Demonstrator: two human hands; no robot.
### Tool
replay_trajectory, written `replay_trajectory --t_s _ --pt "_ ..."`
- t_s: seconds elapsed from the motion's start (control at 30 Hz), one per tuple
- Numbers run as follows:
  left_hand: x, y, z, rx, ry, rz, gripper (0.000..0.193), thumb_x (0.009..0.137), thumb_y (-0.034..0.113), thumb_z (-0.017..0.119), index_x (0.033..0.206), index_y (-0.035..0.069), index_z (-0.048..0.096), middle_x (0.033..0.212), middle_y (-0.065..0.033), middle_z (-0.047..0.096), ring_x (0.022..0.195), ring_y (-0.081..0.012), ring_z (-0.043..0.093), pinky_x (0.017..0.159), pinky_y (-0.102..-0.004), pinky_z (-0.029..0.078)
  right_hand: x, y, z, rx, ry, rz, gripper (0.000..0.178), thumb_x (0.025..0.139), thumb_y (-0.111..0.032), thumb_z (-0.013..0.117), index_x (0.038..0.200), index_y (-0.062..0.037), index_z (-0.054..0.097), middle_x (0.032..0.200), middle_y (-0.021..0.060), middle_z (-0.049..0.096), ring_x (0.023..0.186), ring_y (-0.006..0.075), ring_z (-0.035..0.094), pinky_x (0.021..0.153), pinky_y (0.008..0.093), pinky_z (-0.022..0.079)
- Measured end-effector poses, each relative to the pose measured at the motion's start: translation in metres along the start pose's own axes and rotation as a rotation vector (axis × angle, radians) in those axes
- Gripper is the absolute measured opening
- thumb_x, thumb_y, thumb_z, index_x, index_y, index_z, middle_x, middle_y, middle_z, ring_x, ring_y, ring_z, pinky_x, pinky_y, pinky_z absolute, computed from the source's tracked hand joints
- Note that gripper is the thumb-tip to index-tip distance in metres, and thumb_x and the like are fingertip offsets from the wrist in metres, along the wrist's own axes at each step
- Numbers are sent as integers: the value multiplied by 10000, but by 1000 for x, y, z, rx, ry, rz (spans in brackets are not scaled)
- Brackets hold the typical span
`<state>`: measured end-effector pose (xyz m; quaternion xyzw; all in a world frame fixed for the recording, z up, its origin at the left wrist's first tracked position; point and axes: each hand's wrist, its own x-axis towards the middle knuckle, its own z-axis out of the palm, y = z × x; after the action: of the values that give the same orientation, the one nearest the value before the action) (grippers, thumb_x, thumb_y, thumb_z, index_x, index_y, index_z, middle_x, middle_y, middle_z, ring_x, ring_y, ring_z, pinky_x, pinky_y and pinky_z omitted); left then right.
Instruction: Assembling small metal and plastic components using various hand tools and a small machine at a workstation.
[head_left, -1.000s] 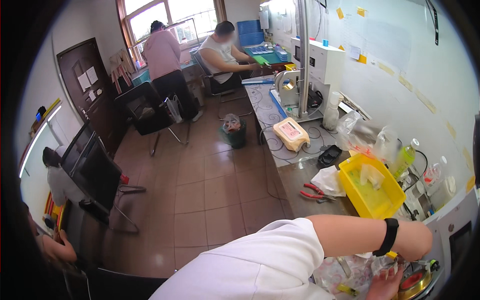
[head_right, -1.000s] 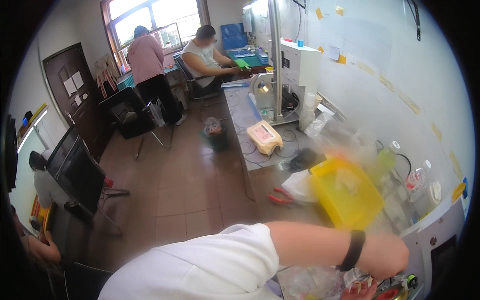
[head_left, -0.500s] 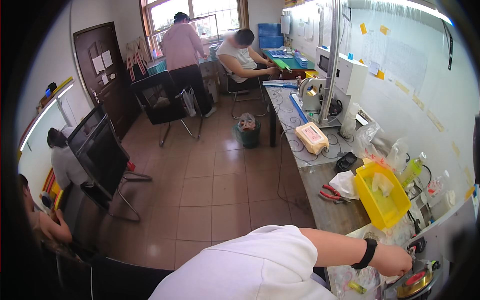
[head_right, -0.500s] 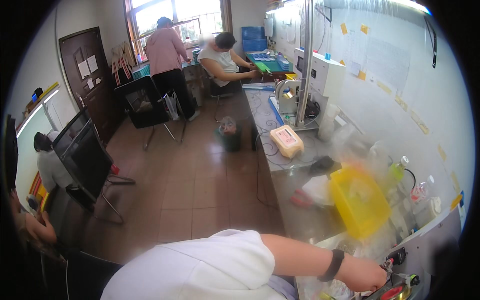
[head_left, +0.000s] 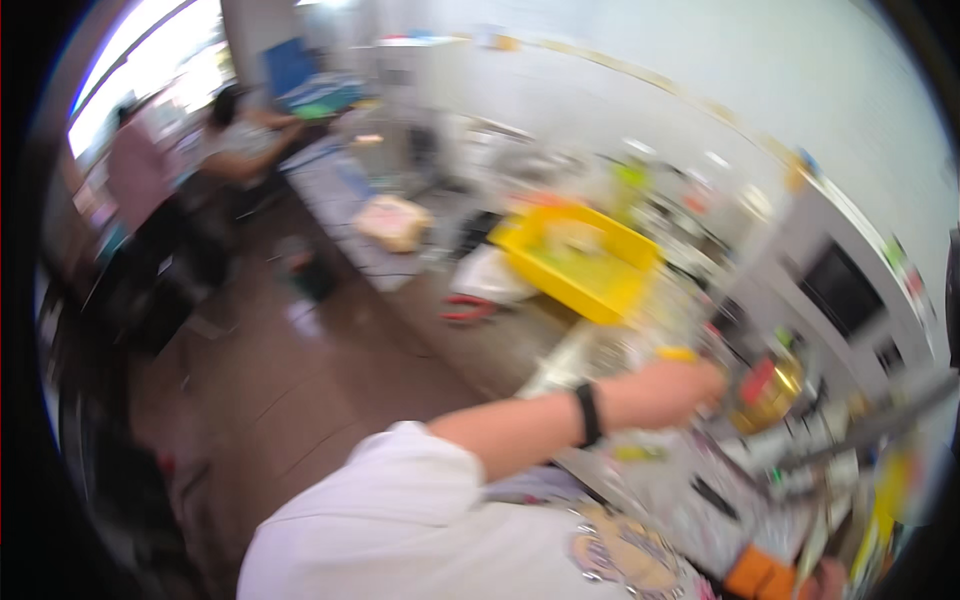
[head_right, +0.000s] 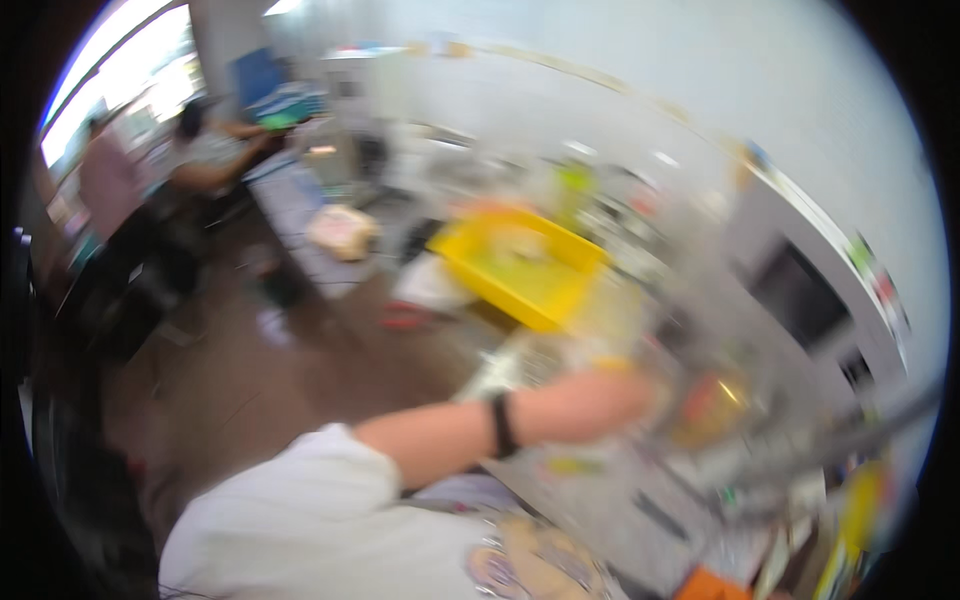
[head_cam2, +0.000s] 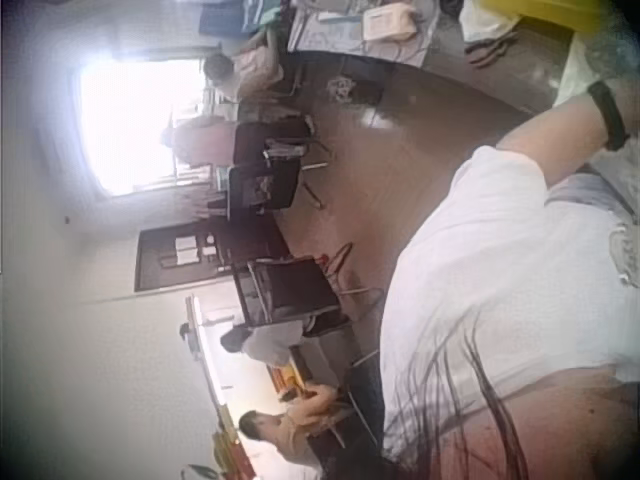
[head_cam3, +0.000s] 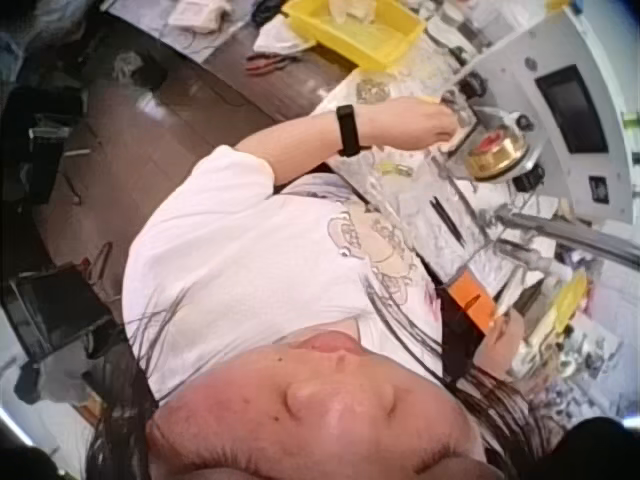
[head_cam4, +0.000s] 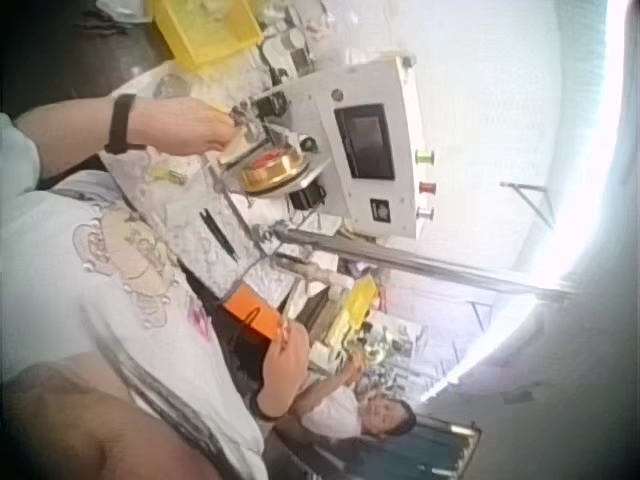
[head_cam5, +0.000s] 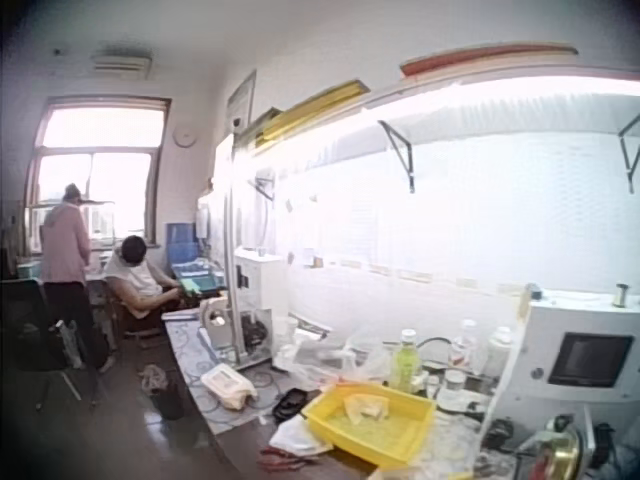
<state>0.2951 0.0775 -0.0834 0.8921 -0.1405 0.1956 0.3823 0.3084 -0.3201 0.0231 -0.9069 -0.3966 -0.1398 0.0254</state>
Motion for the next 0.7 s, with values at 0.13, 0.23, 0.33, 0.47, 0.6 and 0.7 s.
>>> replay_trajectory --t_s 0.13,0.23,0.33,0.47,0.6,0.7 --pt "-1 8 -2 140 84 -60 89 809 114 529 885 69 524 828 -120 549 788 -326 550 656 -384 454 -51 8 100 24 -447 477 557 799 -199 593 1277 -15 375 1346 239 325 1231 398 326 1006 434 302" --pt "11 13 3 101 40 -59 85 812 100 526 890 70 517 818 -120 542 779 -327 545 651 -379 449 -81 20 144 31 -392 584 615 820 -227 550 1345 -36 292 1387 264 234 1276 419 233 1049 467 200" --pt "11 18 4 104 32 -95 74 812 92 521 881 68 509 816 -121 540 773 -328 541 647 -380 446 -90 19 158 -2 -349 592 613 835 -202 524 1364 -44 260 1397 263 213 1282 417 222 1051 469 186" --pt "6 16 6 65 39 -172 66 813 89 520 873 67 506 815 -118 538 765 -325 537 638 -377 444 -81 25 158 -21 -390 613 638 791 -229 559 1340 -32 302 1383 268 233 1291 409 202 1053 488 170" --pt "2 13 11 37 52 -160 75 795 66 544 859 61 505 842 -102 538 766 -314 538 633 -364 449 -43 5 117 -133 -345 409 603 777 -148 575 1316 -25 334 1361 237 293 1251 391 288 1024 448 239" --pt "0 3 19 -9 84 -135 88 779 49 563 850 51 511 875 -89 546 778 -304 546 641 -353 456 18 -30 102 213 -140 225 476 696 -114 624 1136 7 487 1106 213 502 1025 379 468 887 418 373"
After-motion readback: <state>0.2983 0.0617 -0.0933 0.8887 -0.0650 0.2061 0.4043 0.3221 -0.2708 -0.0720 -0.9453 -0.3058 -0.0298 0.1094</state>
